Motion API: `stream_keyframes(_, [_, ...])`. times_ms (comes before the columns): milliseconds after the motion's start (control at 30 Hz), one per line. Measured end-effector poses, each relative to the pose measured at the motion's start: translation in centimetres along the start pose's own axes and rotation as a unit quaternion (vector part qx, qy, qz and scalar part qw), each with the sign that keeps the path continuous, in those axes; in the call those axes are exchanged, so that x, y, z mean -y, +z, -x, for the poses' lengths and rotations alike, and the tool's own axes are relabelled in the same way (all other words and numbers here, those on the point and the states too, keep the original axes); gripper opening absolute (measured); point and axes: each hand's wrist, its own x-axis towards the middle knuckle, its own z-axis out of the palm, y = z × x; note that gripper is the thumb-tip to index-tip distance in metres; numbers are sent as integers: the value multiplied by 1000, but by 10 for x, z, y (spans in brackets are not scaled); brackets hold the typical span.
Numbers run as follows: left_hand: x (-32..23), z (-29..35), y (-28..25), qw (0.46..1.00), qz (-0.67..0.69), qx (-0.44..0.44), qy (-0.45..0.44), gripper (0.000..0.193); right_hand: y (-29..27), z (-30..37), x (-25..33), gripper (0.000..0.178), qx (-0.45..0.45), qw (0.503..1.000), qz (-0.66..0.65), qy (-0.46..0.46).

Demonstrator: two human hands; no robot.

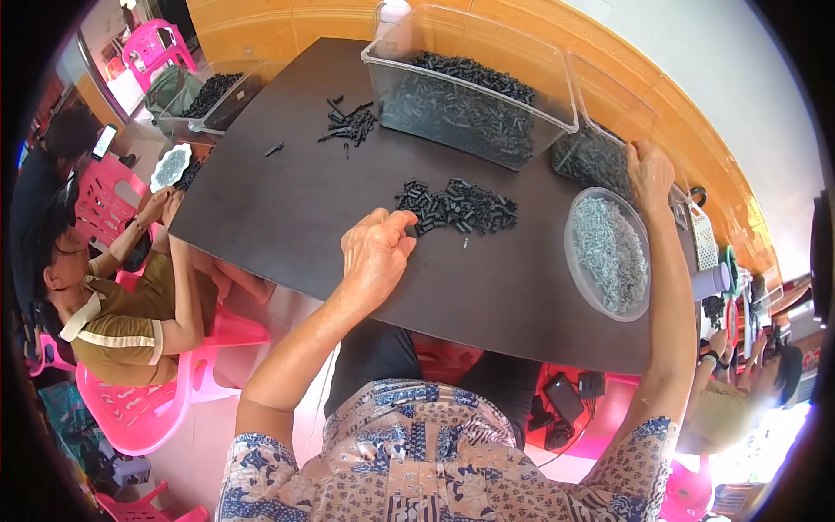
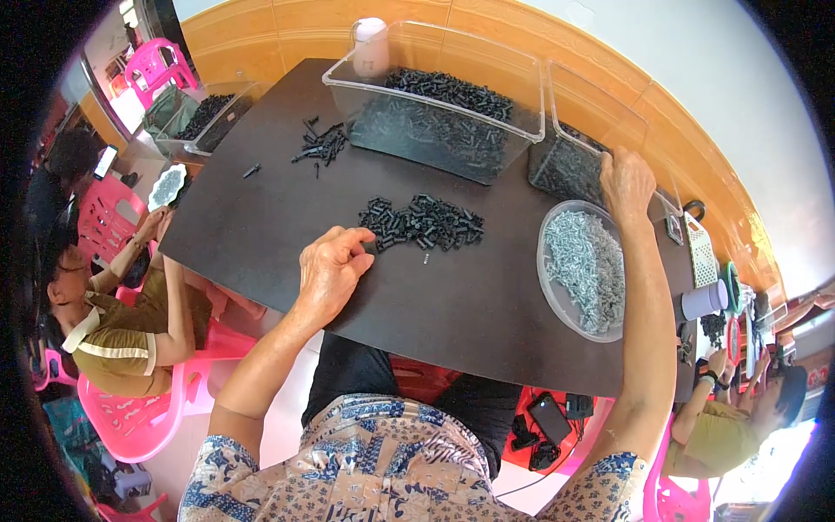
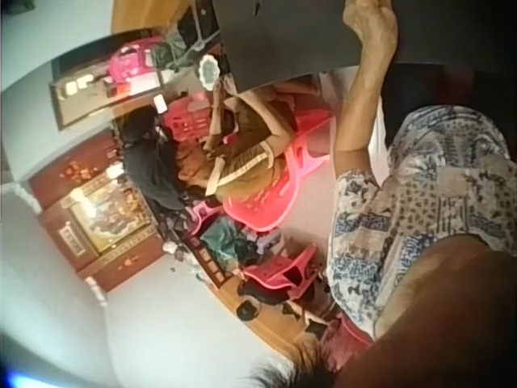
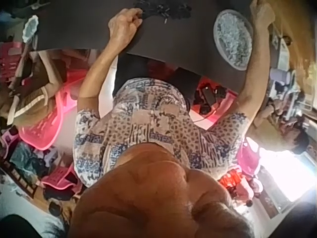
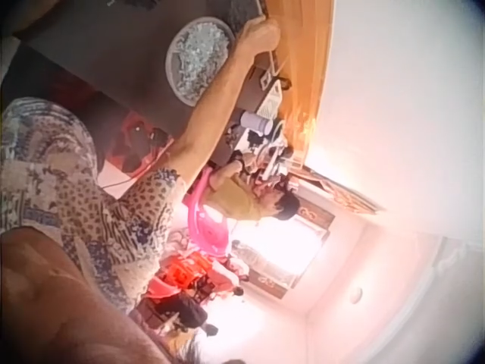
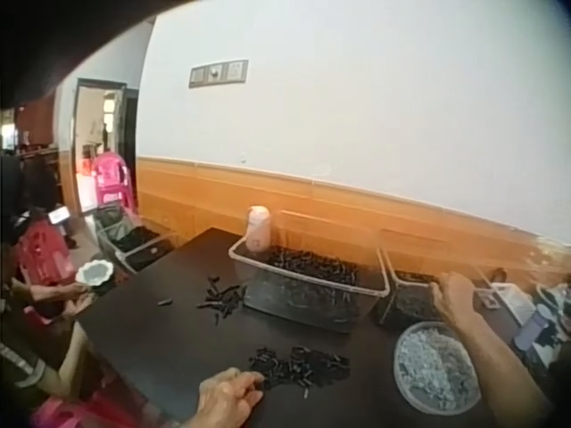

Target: The person assembles small components by picking up plastic pieces and metal pins and inserting the pins into the plastic pieces by hand.

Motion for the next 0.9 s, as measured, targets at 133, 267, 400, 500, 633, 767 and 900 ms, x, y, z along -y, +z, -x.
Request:
stream_keyframes(133, [-4,-3,2,1000,-1,10,-1,23,-6,0,3,24,11,1000,3,-9])
stream_keyframes(267, [-7,-7,9,998,-29,-13,59,23,-16,27,39,13,-101,981,-144,-87])
stream_keyframes(400, [-6,-16,16,998,-31,-7,54,22,-31,80,95,5,-53,957,-247,-145])
stream_keyframes(500, [-9,-27,22,994,-77,-14,73,21,-29,108,122,7,-10,938,-306,-162])
stream_keyframes(633, [-8,-41,41,983,-135,-9,121,20,-33,122,138,9,15,920,-360,-157])
stream_keyframes(767, [-4,-47,45,981,-152,8,118,17,-36,127,144,9,30,910,-385,-154])
stream_keyframes(900, [1,-48,44,984,-132,14,122,15,-30,134,147,9,41,898,-408,-156])
